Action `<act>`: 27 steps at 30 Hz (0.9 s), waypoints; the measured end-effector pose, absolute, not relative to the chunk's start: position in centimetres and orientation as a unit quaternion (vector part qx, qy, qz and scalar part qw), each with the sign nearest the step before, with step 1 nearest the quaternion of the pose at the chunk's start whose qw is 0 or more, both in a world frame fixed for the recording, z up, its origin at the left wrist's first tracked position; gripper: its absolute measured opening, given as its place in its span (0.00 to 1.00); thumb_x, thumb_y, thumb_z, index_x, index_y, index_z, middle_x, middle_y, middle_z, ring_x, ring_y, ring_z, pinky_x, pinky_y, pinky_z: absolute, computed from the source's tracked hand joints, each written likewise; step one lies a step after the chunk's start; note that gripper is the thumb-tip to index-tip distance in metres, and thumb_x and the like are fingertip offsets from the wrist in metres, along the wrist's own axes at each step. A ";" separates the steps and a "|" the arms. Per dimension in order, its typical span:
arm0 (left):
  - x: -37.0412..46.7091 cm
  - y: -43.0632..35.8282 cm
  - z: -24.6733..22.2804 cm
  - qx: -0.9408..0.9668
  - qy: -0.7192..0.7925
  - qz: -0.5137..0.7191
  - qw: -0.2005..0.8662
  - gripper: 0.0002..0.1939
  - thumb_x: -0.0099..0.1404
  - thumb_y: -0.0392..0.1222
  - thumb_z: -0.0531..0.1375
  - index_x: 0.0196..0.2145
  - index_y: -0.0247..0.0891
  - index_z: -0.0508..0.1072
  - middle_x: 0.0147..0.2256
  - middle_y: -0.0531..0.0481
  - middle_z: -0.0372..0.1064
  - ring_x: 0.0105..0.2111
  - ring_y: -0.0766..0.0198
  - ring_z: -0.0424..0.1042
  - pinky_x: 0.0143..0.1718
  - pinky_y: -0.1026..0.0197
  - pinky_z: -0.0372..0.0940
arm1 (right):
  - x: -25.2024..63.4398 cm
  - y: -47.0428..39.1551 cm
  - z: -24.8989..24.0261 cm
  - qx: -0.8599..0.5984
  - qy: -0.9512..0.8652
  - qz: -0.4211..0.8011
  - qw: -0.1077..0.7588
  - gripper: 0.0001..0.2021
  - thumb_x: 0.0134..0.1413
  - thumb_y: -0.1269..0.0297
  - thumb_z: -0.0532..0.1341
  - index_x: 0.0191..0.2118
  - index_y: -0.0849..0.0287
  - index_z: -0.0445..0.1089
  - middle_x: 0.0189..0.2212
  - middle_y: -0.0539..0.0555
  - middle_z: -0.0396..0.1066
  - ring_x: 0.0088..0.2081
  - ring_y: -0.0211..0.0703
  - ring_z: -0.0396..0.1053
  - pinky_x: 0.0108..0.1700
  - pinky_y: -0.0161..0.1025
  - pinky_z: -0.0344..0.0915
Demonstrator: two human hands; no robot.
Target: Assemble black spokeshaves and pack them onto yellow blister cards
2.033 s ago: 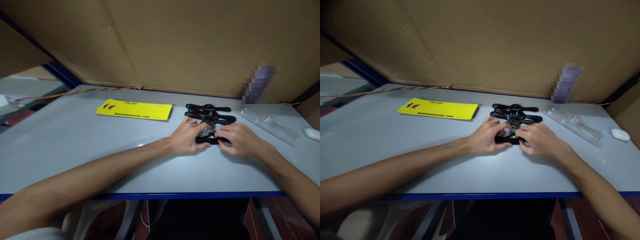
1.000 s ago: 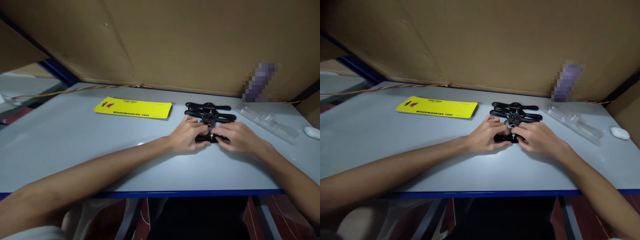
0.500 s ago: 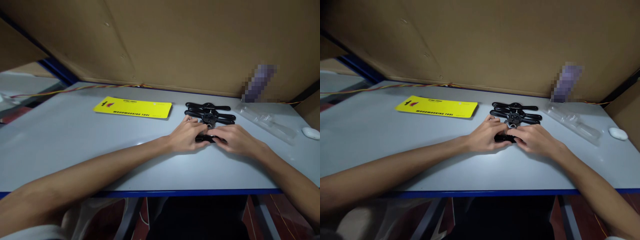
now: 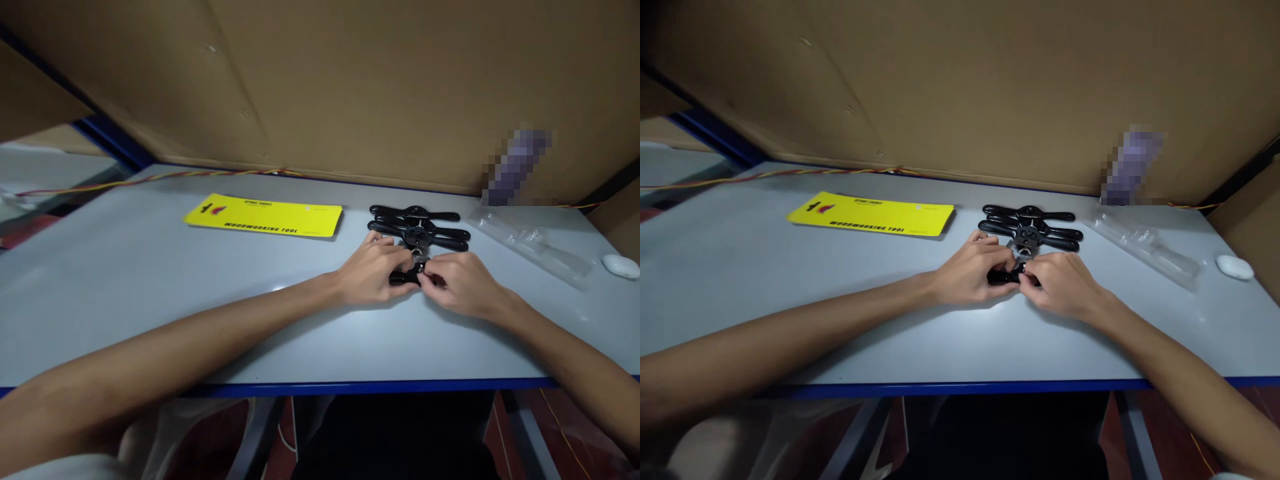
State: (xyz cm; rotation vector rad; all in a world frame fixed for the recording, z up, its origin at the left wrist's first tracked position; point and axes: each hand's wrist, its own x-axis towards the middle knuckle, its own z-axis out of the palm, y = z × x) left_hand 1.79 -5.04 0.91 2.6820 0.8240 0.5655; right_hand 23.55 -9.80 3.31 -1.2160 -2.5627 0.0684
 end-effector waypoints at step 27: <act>1.7 -5.2 0.9 0.920 0.304 0.206 0.135 0.20 0.63 0.61 0.61 0.30 0.40 0.68 0.26 0.51 0.70 0.33 0.57 0.64 0.44 0.52 0.54 | 24.8 -9.1 3.5 -0.364 -0.919 -0.086 0.127 0.15 0.72 0.61 0.54 0.39 0.61 0.74 0.30 0.55 0.76 0.29 0.44 0.68 0.33 0.41 0.54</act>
